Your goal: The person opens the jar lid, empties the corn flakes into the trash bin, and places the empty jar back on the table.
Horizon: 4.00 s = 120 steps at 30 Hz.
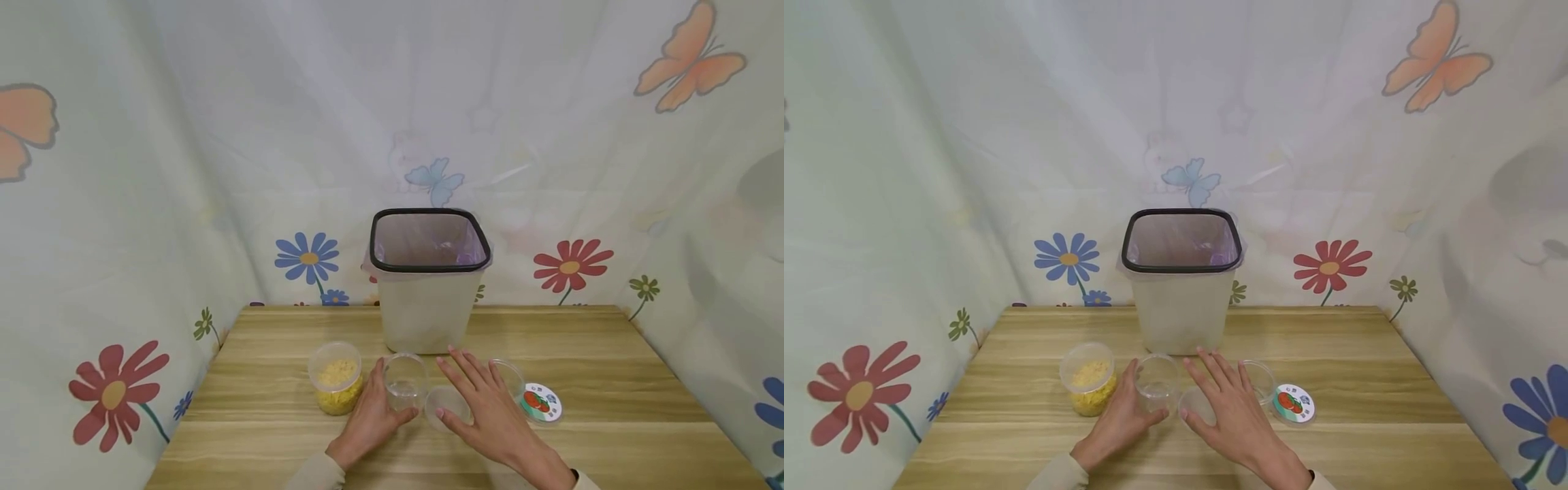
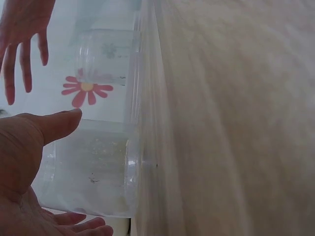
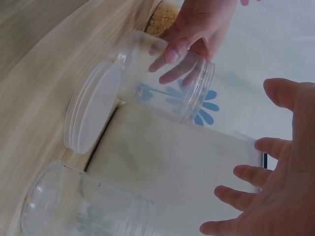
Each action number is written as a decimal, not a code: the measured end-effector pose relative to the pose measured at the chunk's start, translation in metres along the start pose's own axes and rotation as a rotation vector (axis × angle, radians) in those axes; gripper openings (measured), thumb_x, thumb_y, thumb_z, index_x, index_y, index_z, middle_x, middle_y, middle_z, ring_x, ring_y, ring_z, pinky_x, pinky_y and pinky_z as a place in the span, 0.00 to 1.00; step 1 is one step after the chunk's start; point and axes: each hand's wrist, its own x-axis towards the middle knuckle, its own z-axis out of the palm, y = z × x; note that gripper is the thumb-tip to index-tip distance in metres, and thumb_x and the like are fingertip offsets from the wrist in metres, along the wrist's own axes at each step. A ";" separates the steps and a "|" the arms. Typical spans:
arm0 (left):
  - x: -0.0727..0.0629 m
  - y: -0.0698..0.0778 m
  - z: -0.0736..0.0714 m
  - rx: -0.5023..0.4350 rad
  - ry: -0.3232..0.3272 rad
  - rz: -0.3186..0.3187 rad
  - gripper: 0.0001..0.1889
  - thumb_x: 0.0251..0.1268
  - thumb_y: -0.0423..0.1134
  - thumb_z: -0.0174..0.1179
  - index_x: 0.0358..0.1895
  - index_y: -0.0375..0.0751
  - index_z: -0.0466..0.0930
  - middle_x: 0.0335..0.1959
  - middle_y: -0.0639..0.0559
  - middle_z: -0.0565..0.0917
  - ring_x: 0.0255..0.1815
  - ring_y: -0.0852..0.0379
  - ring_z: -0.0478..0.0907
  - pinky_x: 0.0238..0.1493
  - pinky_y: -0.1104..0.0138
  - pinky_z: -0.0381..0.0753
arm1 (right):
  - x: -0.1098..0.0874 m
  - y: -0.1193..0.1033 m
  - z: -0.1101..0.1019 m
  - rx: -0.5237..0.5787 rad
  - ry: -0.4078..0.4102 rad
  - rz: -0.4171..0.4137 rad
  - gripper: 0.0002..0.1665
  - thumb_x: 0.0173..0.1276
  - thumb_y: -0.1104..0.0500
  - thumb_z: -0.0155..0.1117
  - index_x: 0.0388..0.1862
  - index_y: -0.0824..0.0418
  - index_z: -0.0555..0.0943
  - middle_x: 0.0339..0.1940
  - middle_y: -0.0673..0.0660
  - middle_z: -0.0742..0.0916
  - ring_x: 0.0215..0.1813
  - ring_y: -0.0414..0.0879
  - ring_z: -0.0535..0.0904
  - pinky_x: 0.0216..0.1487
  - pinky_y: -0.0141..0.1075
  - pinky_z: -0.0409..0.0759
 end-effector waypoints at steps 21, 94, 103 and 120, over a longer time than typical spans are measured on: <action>-0.012 0.025 -0.025 0.234 0.148 0.290 0.49 0.55 0.60 0.68 0.76 0.43 0.55 0.77 0.43 0.59 0.77 0.45 0.57 0.73 0.49 0.64 | 0.000 -0.005 -0.006 -0.012 0.036 -0.013 0.44 0.64 0.41 0.66 0.77 0.46 0.63 0.79 0.53 0.64 0.76 0.60 0.63 0.68 0.71 0.57; -0.006 -0.062 -0.092 -0.183 0.186 -0.100 0.70 0.36 0.55 0.81 0.79 0.64 0.33 0.81 0.40 0.45 0.79 0.32 0.48 0.70 0.34 0.57 | 0.029 -0.020 -0.019 0.012 0.028 -0.066 0.45 0.66 0.42 0.64 0.79 0.42 0.56 0.81 0.52 0.60 0.78 0.61 0.59 0.72 0.69 0.52; -0.001 -0.088 -0.082 -0.306 0.131 -0.160 0.71 0.35 0.50 0.82 0.80 0.49 0.35 0.81 0.41 0.45 0.81 0.36 0.43 0.75 0.37 0.48 | 0.028 -0.022 -0.019 0.018 0.012 -0.049 0.45 0.67 0.41 0.63 0.79 0.41 0.56 0.81 0.51 0.60 0.79 0.58 0.58 0.73 0.68 0.51; 0.003 -0.101 -0.070 -0.396 0.095 -0.174 0.65 0.32 0.41 0.83 0.76 0.42 0.47 0.69 0.35 0.68 0.70 0.37 0.66 0.72 0.43 0.60 | 0.026 -0.021 -0.016 0.022 0.022 -0.052 0.45 0.67 0.42 0.64 0.79 0.40 0.56 0.81 0.51 0.61 0.79 0.57 0.59 0.73 0.68 0.53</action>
